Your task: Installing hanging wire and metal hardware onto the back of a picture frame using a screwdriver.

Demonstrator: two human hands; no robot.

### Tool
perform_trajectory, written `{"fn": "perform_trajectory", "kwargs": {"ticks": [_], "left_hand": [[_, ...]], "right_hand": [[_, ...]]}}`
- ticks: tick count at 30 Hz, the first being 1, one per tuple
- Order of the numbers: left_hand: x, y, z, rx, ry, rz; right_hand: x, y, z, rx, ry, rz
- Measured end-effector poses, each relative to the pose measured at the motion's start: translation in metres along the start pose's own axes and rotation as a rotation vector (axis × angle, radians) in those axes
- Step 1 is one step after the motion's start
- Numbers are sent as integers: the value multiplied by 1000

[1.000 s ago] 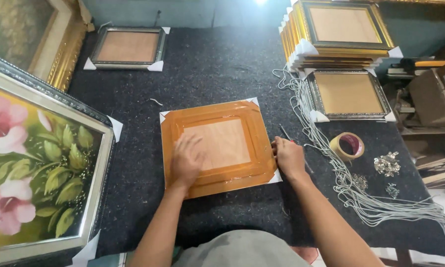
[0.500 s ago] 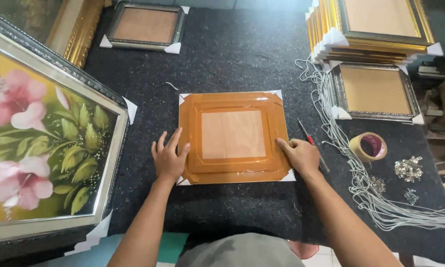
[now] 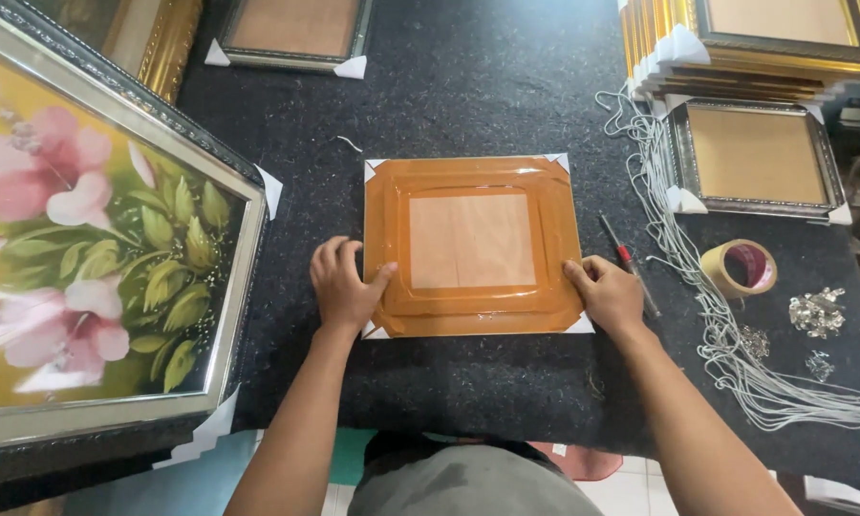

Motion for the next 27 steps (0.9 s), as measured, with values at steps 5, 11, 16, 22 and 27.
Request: {"fn": "perform_trajectory", "kwargs": {"ticks": [5,11,16,22,27], "left_hand": [[-25,-23,19,131,-95,190],[-21,-42,34,177,52,148],[13,-32,13,167,259,-209],[45,3,-12,78,175,-379],[28,-44,-8,266,351,-616]], "right_hand": [[-12,19,14,-48,5,-100],[-8,22,11,-114,177,5],[6,29,-11,-100,381,317],[14,-3,-30,320,362,594],[8,17,-25,75,466,800]]}}
Point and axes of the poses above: each hand's wrist, its own z-axis towards the middle knuckle, its own x-axis out of the back of the hand, y = z × x, the point moved 7 cm from there along z, towards the middle knuckle
